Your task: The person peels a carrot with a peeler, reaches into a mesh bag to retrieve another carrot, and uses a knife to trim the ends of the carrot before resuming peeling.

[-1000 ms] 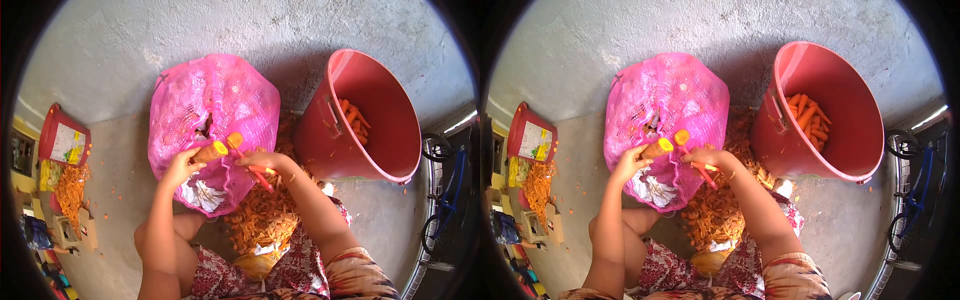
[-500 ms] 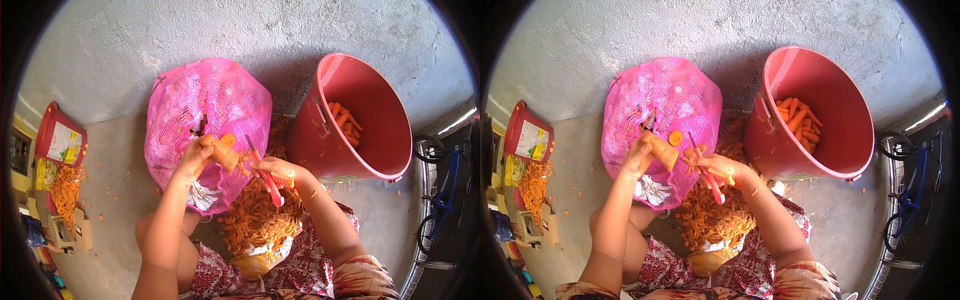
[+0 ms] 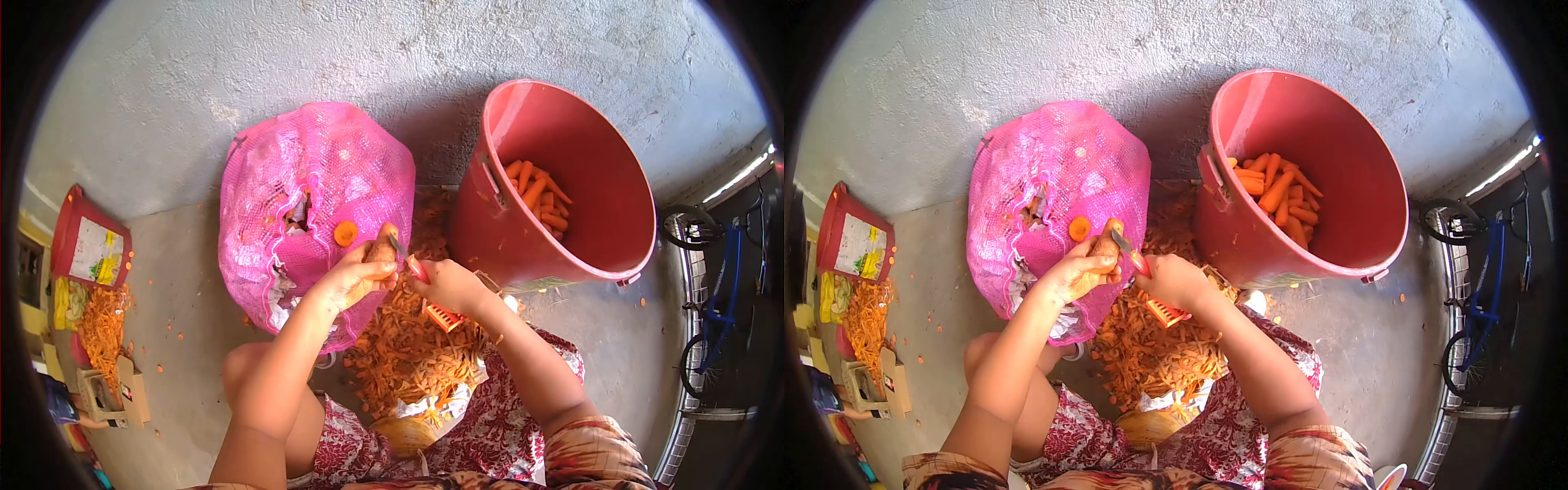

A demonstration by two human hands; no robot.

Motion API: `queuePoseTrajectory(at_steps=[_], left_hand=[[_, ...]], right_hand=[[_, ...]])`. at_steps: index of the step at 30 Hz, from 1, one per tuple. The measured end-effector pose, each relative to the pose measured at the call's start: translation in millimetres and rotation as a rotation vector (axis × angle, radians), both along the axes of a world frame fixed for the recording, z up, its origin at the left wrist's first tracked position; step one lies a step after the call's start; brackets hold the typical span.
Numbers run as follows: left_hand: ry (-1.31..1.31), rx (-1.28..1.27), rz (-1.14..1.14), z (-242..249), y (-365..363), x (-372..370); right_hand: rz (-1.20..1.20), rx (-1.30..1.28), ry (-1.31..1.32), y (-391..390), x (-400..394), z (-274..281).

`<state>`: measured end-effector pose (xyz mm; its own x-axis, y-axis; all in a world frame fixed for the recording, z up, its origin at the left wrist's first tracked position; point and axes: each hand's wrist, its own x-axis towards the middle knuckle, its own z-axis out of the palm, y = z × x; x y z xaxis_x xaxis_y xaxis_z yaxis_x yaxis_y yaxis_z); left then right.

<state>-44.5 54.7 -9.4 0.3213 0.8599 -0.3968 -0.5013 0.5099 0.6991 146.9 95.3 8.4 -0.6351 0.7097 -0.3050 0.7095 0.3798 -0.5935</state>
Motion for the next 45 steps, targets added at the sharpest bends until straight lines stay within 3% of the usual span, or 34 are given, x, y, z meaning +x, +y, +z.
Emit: queuePoseTrajectory(at_steps=[11,14,15,18,24,29,33,36,42,45], left_hand=[[0.098,0.08,-0.139,-1,1,10],[0.114,0.092,-0.173,-2,0,13],[0.117,0.113,-0.212,-4,-1,13],[0.124,0.076,-0.207,1,-8,13],[0.452,0.159,-0.03,-6,-6,6],[0.727,0.32,-0.084,-6,-6,3],[0.961,0.398,-0.095,-4,-6,2],[0.945,0.447,-0.03,-3,-6,3],[1.025,0.327,-0.117,6,-8,4],[1.164,0.369,-0.109,13,-12,9]], right_hand=[[0.034,0.117,-0.256,-9,6,24],[-0.068,0.202,-0.304,0,10,17],[-0.284,0.044,-0.293,10,11,8],[-0.342,0.179,-0.255,27,33,1],[-0.138,0.092,-0.152,7,16,17],[0.133,0.069,-0.192,-12,2,17],[0.16,0.05,-0.255,-18,-3,19],[0.166,0.054,-0.262,-19,-4,19],[0.159,0.07,-0.296,-23,-7,13],[0.096,0.14,-0.299,-24,-8,7]])
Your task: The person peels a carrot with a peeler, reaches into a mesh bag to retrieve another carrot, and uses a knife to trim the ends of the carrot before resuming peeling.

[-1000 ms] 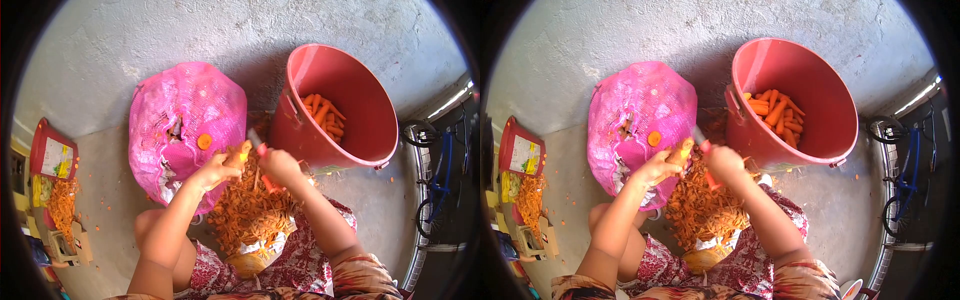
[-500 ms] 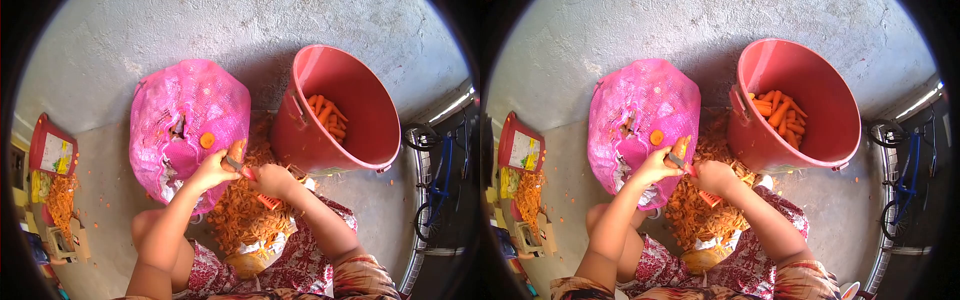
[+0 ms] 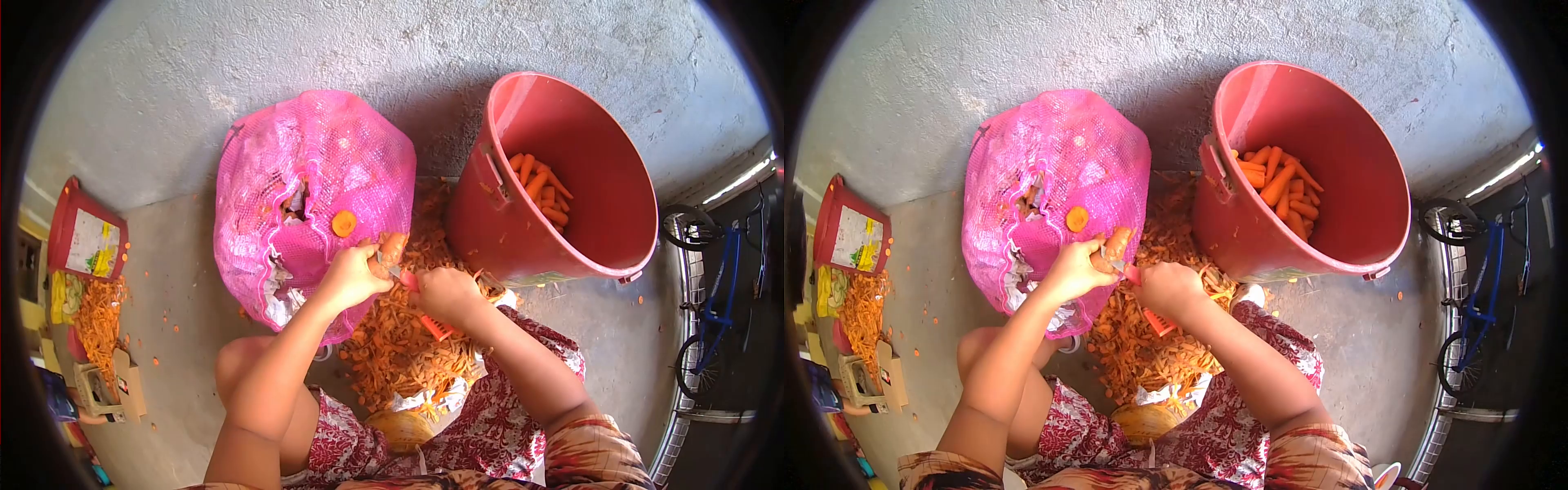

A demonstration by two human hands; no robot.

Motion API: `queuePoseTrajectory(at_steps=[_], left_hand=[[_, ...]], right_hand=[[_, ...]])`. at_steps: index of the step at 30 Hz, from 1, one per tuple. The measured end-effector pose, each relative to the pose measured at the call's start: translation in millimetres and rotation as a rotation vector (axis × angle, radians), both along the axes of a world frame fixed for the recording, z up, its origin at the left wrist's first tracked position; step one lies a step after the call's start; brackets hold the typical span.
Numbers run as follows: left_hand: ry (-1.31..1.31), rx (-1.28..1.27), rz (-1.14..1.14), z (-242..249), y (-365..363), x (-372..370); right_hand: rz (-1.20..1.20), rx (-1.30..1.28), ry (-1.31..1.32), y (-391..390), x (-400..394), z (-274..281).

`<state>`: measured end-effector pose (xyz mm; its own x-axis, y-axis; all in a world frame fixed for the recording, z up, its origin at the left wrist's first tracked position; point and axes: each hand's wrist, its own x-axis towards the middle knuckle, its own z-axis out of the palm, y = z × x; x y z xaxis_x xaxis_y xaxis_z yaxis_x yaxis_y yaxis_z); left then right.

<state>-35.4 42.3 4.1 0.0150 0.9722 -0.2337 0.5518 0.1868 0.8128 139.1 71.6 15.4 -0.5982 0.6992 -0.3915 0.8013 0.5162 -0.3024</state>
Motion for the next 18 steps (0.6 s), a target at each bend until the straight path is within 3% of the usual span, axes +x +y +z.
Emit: queuePoseTrajectory(at_steps=[3,8,12,15,18], left_hand=[[-0.049,0.087,0.041,-16,3,-2],[-0.016,0.014,0.079,-12,6,-2],[0.033,-0.045,0.071,-8,5,-3],[-0.073,-0.229,-0.03,-11,-5,-2],[-0.137,-0.268,-0.104,-1,-16,-2]], right_hand=[[-0.033,0.073,-0.003,1,-1,0],[-0.085,0.226,0.037,0,-5,-16],[-0.187,0.166,-0.029,5,-9,-11],[-0.286,0.215,-0.107,34,11,-49],[-0.341,0.16,-0.066,45,24,-36]])
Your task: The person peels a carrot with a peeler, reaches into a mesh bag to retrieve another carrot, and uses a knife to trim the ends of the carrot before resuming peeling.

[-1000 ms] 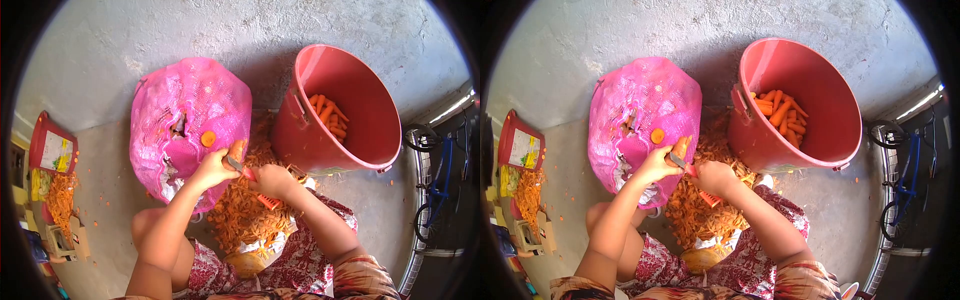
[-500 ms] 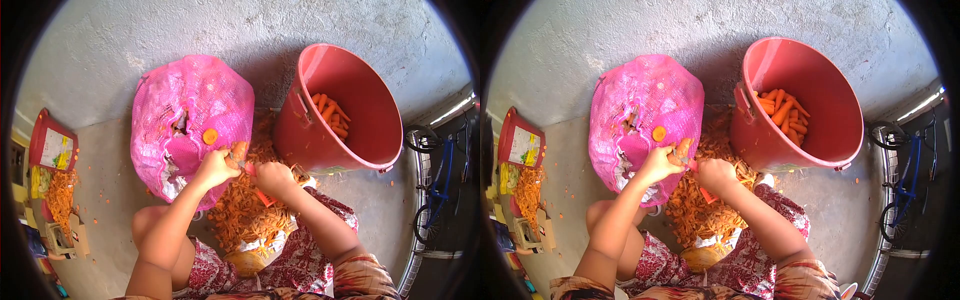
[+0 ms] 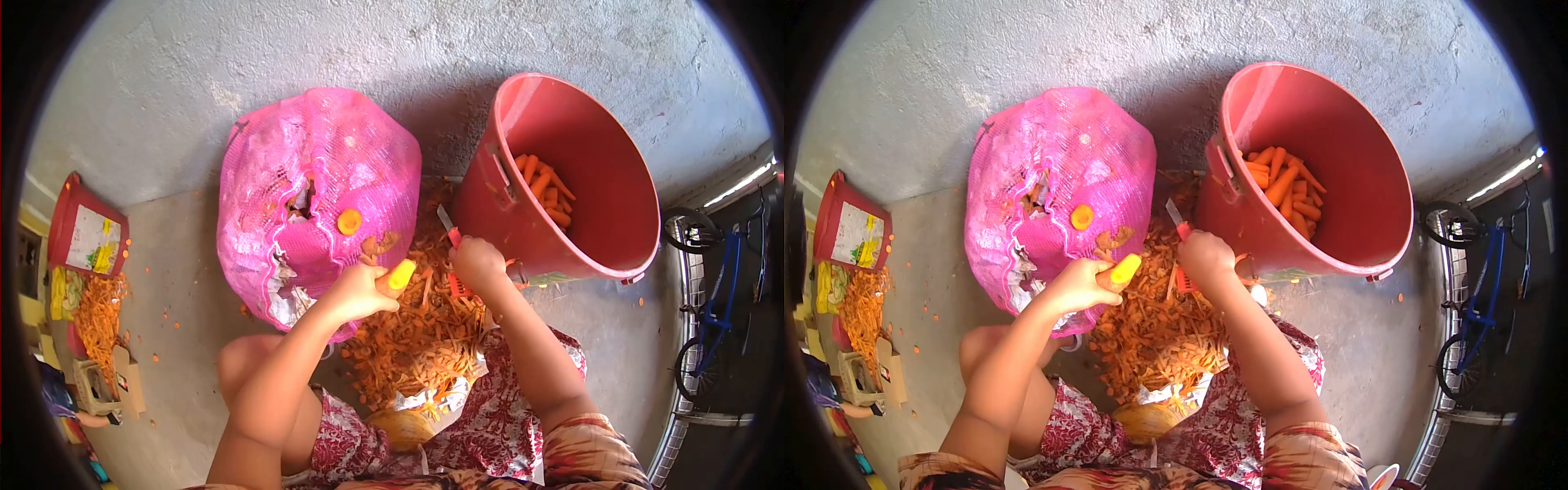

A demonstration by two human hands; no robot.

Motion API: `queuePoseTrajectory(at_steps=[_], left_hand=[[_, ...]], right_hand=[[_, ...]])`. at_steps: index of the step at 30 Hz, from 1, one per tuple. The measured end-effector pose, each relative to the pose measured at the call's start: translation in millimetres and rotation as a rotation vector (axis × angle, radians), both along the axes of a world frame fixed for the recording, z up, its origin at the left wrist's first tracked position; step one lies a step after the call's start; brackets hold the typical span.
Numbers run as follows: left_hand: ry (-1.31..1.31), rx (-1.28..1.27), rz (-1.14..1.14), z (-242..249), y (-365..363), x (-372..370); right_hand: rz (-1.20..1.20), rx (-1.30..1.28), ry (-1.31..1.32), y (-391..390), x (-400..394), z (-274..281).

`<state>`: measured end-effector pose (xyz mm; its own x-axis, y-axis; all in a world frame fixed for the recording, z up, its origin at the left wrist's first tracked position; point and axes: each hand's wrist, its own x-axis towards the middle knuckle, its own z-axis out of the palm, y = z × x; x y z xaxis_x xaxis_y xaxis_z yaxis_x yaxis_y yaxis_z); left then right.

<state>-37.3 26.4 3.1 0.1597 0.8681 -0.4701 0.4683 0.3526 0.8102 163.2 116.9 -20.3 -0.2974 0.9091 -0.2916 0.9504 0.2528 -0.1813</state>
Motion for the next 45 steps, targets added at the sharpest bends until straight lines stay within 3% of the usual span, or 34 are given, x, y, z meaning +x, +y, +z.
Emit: queuePoseTrajectory(at_steps=[3,6,8,10,12,13,17,19,23,25,26,28,32,35,38,41,45], left_hand=[[-0.052,0.111,0.067,2,3,-10],[-0.309,0.181,0.097,-23,10,-20],[-0.454,0.021,0.191,-11,9,-18],[-0.678,-0.121,0.274,-2,11,-19],[-0.985,-0.248,0.344,-4,14,-22],[-0.994,-0.228,0.357,-3,14,-19],[-1.019,-0.258,0.4,-4,13,-14],[-0.985,-0.241,0.385,-3,14,-10],[-0.935,-0.243,0.392,-3,14,-2],[-0.958,-0.248,0.422,-4,15,-1],[-0.974,-0.266,0.414,-6,17,-2],[-1.009,-0.302,0.405,-11,19,-6],[-1.066,-0.312,0.44,-13,20,-4],[-1.039,-0.3,0.414,-10,20,-1],[-1.031,-0.259,0.385,-10,19,-1],[-1.048,-0.253,0.369,-11,21,-2],[-0.994,-0.211,0.353,-3,21,1]], right_hand=[[0.085,-0.198,-0.041,-1,-2,-13],[0.203,-0.502,-0.015,-11,-5,-12],[0.272,-0.477,-0.029,-13,-5,-23],[0.232,-0.518,-0.118,-12,-14,7],[0.047,-0.349,0.112,-3,-15,2],[-0.047,-0.264,0.227,2,-15,-2],[-0.495,-0.747,0.869,7,-19,0],[-0.695,-0.994,1.002,6,-18,-7],[-1.114,-1.313,1.097,-10,-23,-54],[-1.183,-1.375,0.82,-49,-34,-80],[-0.97,-1.563,0.802,-72,-24,-115],[-0.479,-1.557,0.568,-110,-19,-118],[0.726,-1.129,-0.232,-123,-13,-74],[0.656,-1.054,-0.393,-130,4,-84],[0.739,-1.15,-0.536,-112,5,-73],[0.668,-1.32,-0.453,-95,10,-89],[0.554,-1.151,-0.318,-89,0,-65]])
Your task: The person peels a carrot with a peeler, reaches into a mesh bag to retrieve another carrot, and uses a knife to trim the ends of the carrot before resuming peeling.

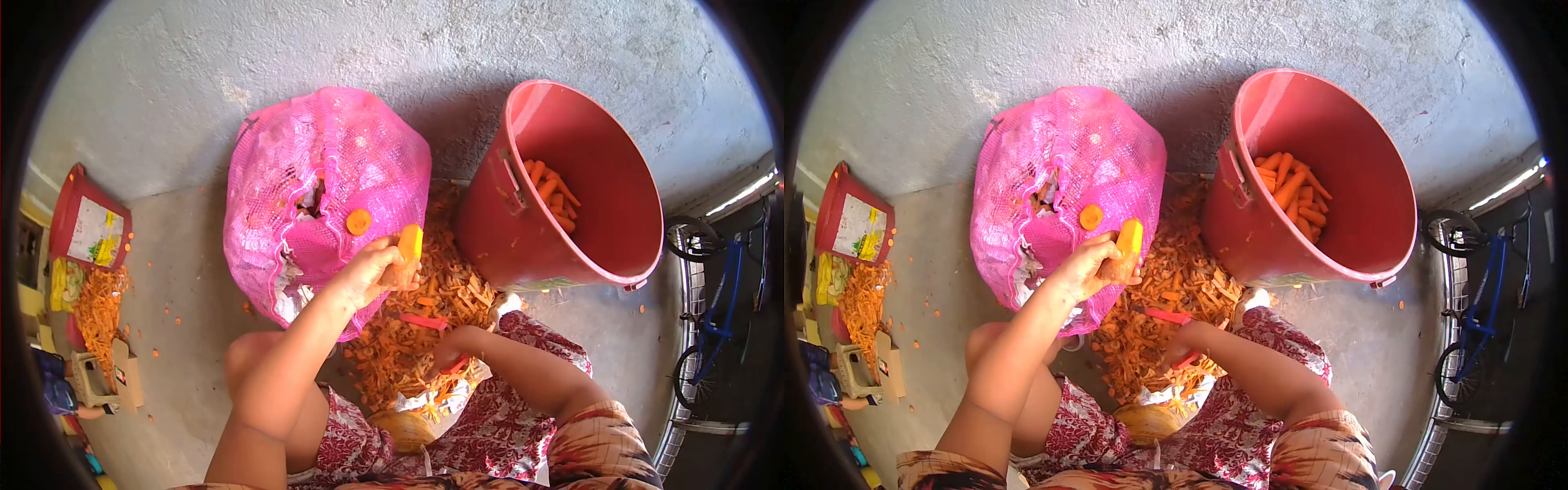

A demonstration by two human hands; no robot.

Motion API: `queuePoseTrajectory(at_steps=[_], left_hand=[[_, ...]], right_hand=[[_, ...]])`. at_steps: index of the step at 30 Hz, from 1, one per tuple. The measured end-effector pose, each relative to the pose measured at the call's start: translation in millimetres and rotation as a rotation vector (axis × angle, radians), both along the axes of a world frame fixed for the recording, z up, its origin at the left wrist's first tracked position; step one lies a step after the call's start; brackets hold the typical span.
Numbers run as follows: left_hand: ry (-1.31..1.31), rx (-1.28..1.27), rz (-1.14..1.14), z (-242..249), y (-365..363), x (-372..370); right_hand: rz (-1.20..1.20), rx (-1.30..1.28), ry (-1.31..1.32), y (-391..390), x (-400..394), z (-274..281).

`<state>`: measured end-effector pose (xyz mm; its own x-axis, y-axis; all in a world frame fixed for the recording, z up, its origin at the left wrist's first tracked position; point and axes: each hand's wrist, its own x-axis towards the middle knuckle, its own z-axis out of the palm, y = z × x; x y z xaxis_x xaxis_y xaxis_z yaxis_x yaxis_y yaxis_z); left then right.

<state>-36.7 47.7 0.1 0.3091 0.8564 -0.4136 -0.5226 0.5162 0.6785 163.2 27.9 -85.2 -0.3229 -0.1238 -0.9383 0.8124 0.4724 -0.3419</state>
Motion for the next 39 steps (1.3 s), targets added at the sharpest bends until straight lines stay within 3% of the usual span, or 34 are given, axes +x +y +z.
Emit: queuePoseTrajectory(at_steps=[3,7,10,13,15,17,19,21,25,27,29,34,37,39], left_hand=[[0.019,0.012,-0.007,0,0,2],[0.069,-0.002,0.019,0,1,4],[0.089,-0.042,0.044,-3,3,3],[0.222,0.017,0.102,-14,4,4],[0.141,-0.09,0.112,-14,5,2],[0.06,-0.143,0.118,-12,5,-1],[-0.025,-0.146,0.115,-13,5,-2],[-0.026,-0.139,0.113,-12,5,-1],[-0.016,-0.125,0.131,-16,5,-3],[0.006,-0.129,0.136,-17,6,-3],[0.006,-0.128,0.138,-18,7,-2],[-0.066,-0.141,0.201,-15,7,-1],[0.031,0.032,0.149,-8,3,4],[0.0,-0.01,0.158,-10,5,5]], right_hand=[[-0.161,-0.06,0.085,19,-4,16],[-0.267,-0.12,0.098,33,-6,-19],[-0.243,0.327,0.087,40,-15,21],[-0.409,0.474,0.035,40,-14,9],[-0.393,0.191,0.068,44,-10,-1],[-0.344,0.077,0.027,42,-8,-7],[-0.267,0.128,-0.092,32,-11,9],[-0.194,0.25,0.028,23,0,1],[-0.198,0.211,-0.102,29,-3,-23],[-0.128,0.193,0.156,21,3,-37],[-0.048,0.161,0.188,16,9,-43],[0.031,0.0,-0.242,8,-13,21],[0.19,0.029,-0.086,13,0,5],[0.212,0.025,-0.005,17,16,-34]])
